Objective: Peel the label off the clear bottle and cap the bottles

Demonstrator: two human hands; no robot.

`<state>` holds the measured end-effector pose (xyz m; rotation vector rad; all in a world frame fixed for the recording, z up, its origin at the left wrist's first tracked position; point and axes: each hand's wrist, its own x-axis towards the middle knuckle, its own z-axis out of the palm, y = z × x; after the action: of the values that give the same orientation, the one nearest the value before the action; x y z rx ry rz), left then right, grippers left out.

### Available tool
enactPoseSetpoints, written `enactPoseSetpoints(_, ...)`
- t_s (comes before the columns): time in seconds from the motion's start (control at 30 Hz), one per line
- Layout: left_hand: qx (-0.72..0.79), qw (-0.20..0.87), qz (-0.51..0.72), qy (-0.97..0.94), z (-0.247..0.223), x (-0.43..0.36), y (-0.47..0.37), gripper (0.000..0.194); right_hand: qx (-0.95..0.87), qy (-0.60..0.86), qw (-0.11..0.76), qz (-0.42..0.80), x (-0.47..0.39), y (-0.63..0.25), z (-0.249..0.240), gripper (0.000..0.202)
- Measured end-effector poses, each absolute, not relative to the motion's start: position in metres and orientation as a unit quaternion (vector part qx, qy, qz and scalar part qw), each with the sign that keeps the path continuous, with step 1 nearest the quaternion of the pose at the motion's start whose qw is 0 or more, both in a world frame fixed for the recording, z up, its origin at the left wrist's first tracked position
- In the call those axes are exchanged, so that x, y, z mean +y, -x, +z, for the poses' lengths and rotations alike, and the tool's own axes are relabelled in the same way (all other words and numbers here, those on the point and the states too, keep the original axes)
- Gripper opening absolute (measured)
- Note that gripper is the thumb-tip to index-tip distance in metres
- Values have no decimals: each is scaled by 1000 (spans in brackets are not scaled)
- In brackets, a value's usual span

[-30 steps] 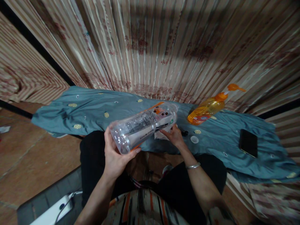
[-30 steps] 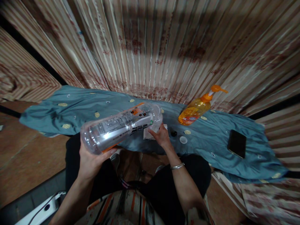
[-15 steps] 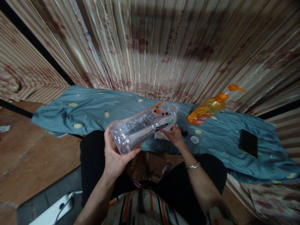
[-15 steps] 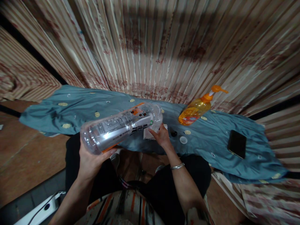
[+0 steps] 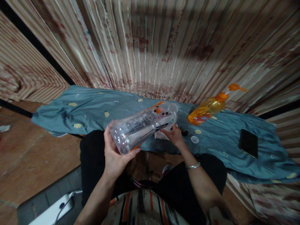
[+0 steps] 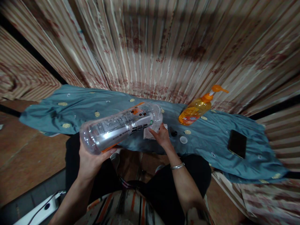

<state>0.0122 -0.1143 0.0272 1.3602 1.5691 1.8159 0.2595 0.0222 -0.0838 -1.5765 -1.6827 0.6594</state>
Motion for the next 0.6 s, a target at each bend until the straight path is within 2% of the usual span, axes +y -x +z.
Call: enactPoseSetpoints(0.6,553,188,653,-482,30,-113,-15,117,-660,611,358,251,21,-259,-82,55)
